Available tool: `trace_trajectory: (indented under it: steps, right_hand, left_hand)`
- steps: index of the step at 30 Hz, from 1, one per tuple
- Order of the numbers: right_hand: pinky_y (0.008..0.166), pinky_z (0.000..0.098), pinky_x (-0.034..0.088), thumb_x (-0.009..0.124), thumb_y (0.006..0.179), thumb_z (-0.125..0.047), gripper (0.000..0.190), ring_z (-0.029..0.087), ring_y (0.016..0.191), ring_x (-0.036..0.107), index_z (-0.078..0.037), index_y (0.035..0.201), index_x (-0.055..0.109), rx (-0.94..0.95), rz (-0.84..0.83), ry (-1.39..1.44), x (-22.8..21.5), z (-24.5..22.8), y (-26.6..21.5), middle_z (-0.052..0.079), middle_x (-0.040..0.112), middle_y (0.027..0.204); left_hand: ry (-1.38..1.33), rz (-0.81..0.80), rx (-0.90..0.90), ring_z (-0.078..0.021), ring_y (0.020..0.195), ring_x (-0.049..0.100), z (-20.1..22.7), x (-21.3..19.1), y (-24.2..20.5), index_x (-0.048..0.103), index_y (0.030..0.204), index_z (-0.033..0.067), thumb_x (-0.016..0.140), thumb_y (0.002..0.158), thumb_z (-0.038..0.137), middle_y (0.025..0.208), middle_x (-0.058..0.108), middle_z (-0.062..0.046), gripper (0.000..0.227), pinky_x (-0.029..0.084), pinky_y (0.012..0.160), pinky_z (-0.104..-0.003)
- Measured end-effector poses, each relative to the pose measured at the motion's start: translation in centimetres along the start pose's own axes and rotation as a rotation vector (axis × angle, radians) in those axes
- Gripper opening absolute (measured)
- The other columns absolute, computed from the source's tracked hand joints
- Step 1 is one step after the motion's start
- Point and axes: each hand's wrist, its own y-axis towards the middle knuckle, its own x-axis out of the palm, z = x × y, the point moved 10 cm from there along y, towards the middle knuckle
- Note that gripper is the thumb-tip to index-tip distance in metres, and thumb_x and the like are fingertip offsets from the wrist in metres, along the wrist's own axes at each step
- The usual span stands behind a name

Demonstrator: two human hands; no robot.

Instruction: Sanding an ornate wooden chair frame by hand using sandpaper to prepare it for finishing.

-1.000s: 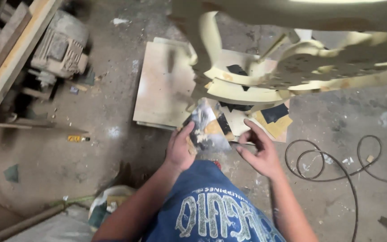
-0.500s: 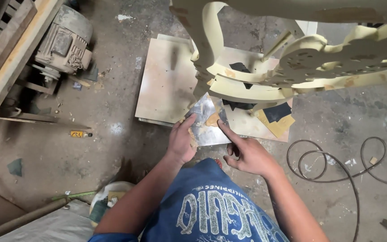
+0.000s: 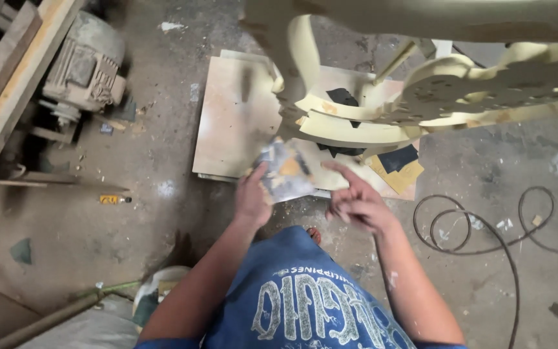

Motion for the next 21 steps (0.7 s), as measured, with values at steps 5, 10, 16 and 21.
trace_trajectory:
  steps: [5,10,16,21]
  right_hand:
    - [0.068,0.0363,0.054,0.067,0.075,0.002,0.089,0.019,0.062,0.063,-0.003,0.156,0.03,0.264,0.489,-0.83,-1.6,-3.0,4.3,0.008,0.064,0.068]
    - [0.06,0.0331,0.051,0.068,0.071,0.0,0.092,0.02,0.055,0.064,-0.009,0.156,0.034,0.28,0.542,-0.924,-1.5,-3.8,7.5,0.008,0.064,0.062]
    - [0.061,0.0293,0.051,0.069,0.072,-0.007,0.091,0.02,0.059,0.068,-0.011,0.156,0.037,0.364,0.586,-1.04,-1.0,-3.8,9.2,0.005,0.066,0.064]
    - [0.066,0.0327,0.052,0.067,0.074,-0.005,0.104,0.024,0.064,0.069,-0.005,0.164,0.016,0.41,0.626,-1.037,1.7,-2.9,9.5,0.008,0.066,0.069]
  left_hand:
    - [0.017,0.074,0.032,-0.0235,0.073,0.073,2.2,-4.9,0.6,0.066,0.097,0.0055,0.082,0.088,0.018,0.085,0.068,-0.009,0.023,0.06,0.06,-0.034]
    - [0.126,0.164,0.083,-0.0218,0.071,0.071,3.1,-11.2,5.1,0.062,0.103,0.0065,0.084,0.086,0.025,0.087,0.065,-0.008,0.034,0.054,0.051,-0.03]
    - [0.2,0.294,0.027,-0.0205,0.071,0.063,4.1,-13.5,4.3,0.046,0.147,0.0101,0.084,0.085,0.034,0.112,0.059,-0.01,0.077,0.04,0.049,-0.026]
    - [0.205,0.275,-0.002,-0.0181,0.062,0.056,3.9,-14.2,4.9,0.035,0.156,0.0114,0.083,0.089,0.033,0.114,0.053,-0.012,0.085,0.04,0.046,-0.026]
